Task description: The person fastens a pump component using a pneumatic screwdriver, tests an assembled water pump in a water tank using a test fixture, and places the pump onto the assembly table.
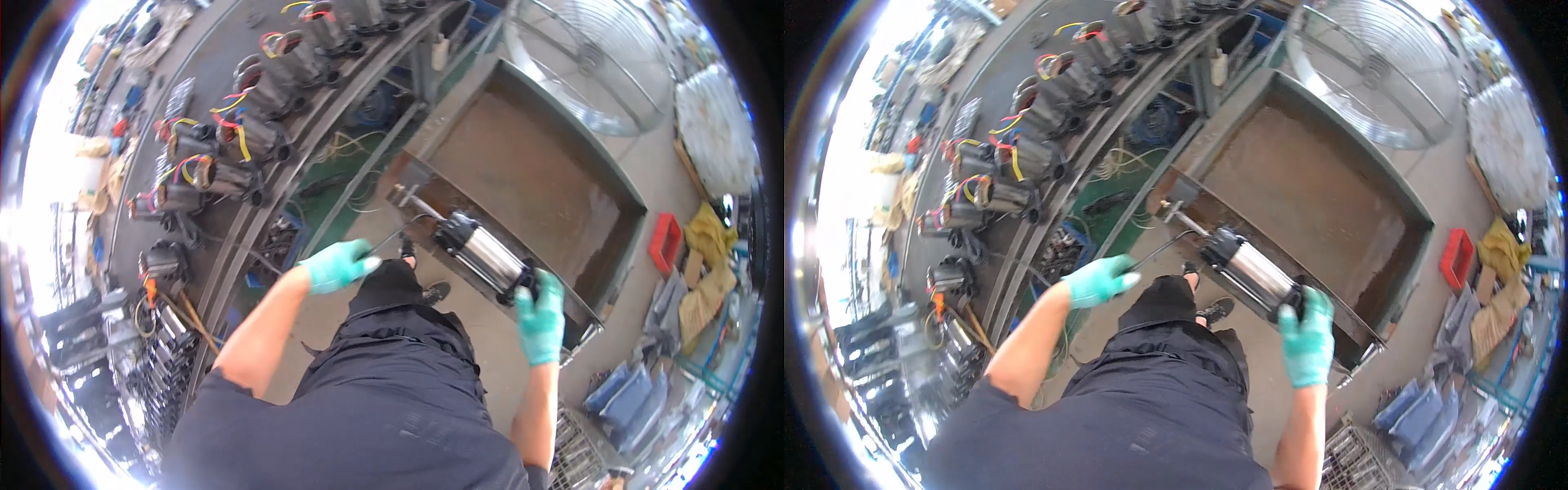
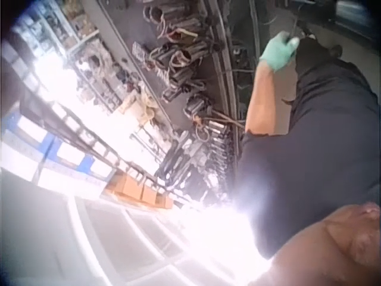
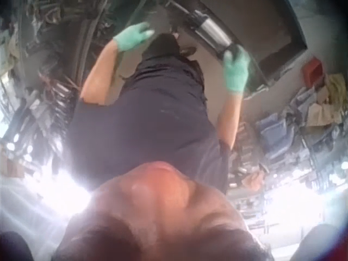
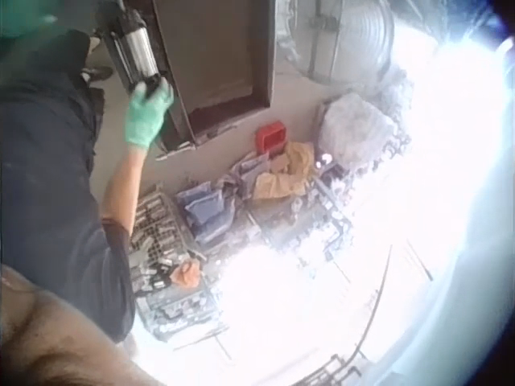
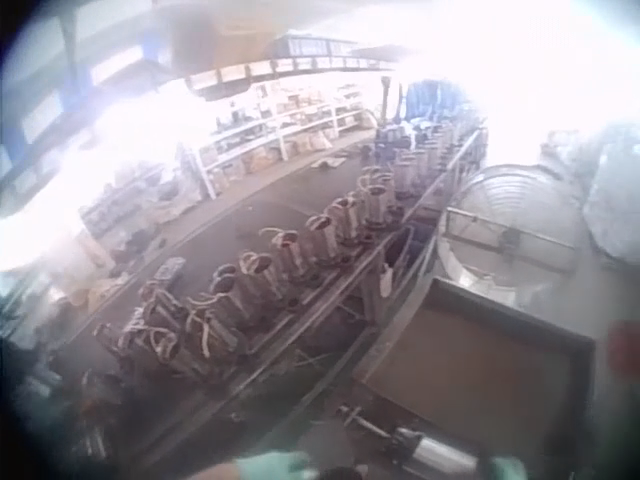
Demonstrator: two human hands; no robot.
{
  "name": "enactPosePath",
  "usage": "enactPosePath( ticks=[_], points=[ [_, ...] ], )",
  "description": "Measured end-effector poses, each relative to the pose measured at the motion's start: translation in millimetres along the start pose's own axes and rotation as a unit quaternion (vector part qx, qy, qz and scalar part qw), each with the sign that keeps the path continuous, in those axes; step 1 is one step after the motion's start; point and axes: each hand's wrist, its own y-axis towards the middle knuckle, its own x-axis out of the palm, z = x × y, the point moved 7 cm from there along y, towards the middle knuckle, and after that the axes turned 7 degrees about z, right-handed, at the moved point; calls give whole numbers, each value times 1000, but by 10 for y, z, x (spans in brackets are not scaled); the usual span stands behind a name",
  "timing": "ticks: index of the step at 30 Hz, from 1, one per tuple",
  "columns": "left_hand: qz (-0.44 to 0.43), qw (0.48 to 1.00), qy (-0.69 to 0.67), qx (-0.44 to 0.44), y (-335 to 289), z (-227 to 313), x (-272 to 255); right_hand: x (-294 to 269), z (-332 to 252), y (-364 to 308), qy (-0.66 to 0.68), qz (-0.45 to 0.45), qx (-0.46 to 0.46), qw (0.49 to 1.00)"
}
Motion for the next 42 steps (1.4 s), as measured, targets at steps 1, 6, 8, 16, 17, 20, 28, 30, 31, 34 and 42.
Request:
enactPosePath(
  ticks=[1, 6, 8, 16, 17, 20, 28, 30, 31, 34, 42],
  points=[
    [-52, 997, -46, -14, -161, 100, -85, 95, -120, 88, -35, -28, 21, 999],
    [89, 979, 90, 160, -348, 251, -824, 177, 44, 340, -66, -37, 33, 997],
    [154, 963, 75, 207, -224, 413, -988, 161, 66, 431, -31, -78, 9, 996],
    [205, 934, -27, 291, 619, 851, -1178, -718, -39, 753, 6, 22, 39, 999],
    [223, 922, 3, 317, 734, 961, -1168, -776, -53, 840, -2, 13, 42, 999],
    [270, 888, 95, 360, 1224, 1082, -1063, -739, -9, 1146, -85, -1, 50, 995],
    [265, 856, 283, 343, 2296, 1336, -633, 125, 546, 1791, -240, -82, 95, 963],
    [240, 866, 289, 331, 2421, 1355, -539, 327, 722, 1856, -246, -94, 117, 958],
    [222, 875, 296, 313, 2500, 1326, -509, 421, 756, 1892, -245, -94, 126, 957],
    [190, 887, 304, 289, 2551, 1363, -371, 699, 1054, 1939, -243, -93, 128, 957],
    [163, 895, 325, 259, 2623, 1337, -333, 1127, 1323, 2068, -227, -57, 138, 962]
  ],
)
